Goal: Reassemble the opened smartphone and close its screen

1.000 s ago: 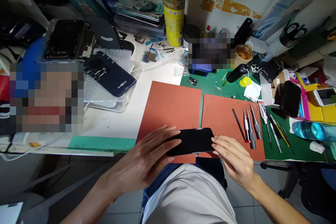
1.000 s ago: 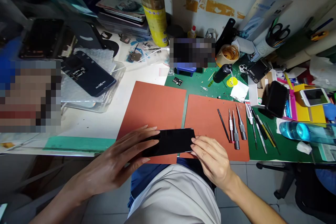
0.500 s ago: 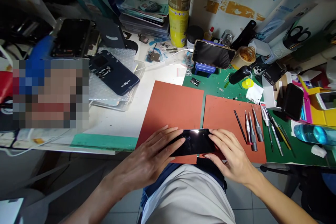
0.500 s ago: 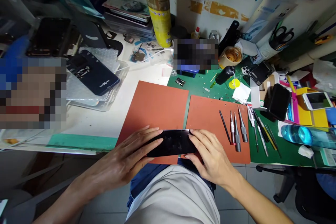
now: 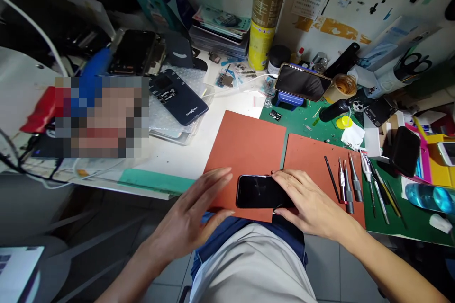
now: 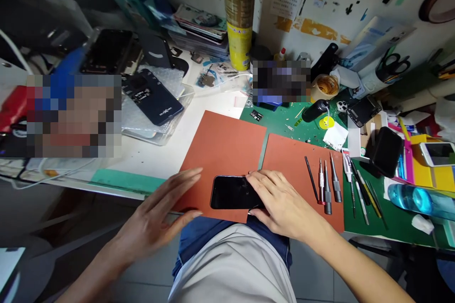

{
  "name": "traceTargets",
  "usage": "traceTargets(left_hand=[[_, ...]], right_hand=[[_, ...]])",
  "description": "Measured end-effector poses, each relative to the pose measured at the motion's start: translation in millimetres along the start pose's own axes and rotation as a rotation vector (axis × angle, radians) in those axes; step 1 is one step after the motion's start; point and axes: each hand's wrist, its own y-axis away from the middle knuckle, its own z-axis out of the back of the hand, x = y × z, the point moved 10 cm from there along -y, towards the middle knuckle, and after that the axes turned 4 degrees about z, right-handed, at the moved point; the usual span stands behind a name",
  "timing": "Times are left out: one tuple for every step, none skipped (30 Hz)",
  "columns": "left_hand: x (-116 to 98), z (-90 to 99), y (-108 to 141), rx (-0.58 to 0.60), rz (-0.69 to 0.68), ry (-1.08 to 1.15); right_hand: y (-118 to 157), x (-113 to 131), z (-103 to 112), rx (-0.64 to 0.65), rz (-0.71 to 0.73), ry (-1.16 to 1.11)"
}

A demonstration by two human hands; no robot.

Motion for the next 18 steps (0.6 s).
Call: traceTargets(left_hand=[[4, 7.6, 10, -0.093, 0.075, 0.02], [8, 13.5, 21, -0.188, 0.164, 0.055], [12, 14.5, 33, -0.254, 0.259, 0.113], [14, 8.9, 44, -0.277, 0.353, 0.203], [15, -1.5, 55, -0.277, 0.451, 0.318], [18, -18.2, 65, -0.244, 0.592, 0.459], [17, -37.7, 74, -0.199, 0.713, 0.613], [13, -60.1, 81, -0.121, 0.821, 0.759], [6, -80.2, 86, -0.054, 0.913, 0.894], [-1, -96.5, 89, -0.011, 0.979, 1.022], [-7, -109.0, 91, 0.008, 1.029, 1.134], [-11, -117.7, 91, 0.004, 1.062, 1.23], [-14, -123.3, 89, -0.017, 1.081, 1.31], [-16, -126.1, 86, -0.051, 1.086, 1.371], [-17, -126.7, 82, -0.092, 1.08, 1.419], [-18, -125.8, 77, -0.136, 1.062, 1.461], [-19, -123.2, 71, -0.185, 1.032, 1.5], [-21, -119.4, 64, -0.238, 0.988, 1.537]], right_hand=[[0, 0, 0, 0.004, 0.009, 0.015], [0, 0, 0, 0.006, 0.02, 0.029], [0, 0, 0, 0.006, 0.032, 0.04], [0, 1, 0, 0.002, 0.044, 0.049], [-1, 1, -1, -0.004, 0.055, 0.058], [-1, 2, -1, -0.012, 0.067, 0.067], [-2, 3, -2, -0.019, 0.075, 0.077], [-2, 5, -2, -0.029, 0.081, 0.091], [-3, 7, -3, -0.043, 0.083, 0.105], [-3, 10, -2, -0.062, 0.078, 0.12], [-3, 13, -1, -0.089, 0.07, 0.13], [-2, 16, 1, -0.125, 0.056, 0.134], [0, 19, 4, -0.169, 0.035, 0.129], [3, 22, 8, -0.218, 0.007, 0.114], [8, 24, 10, -0.264, -0.028, 0.087], [12, 28, 11, -0.311, -0.064, 0.058], [18, 32, 12, -0.36, -0.095, 0.033], [23, 37, 12, -0.413, -0.115, 0.018]])
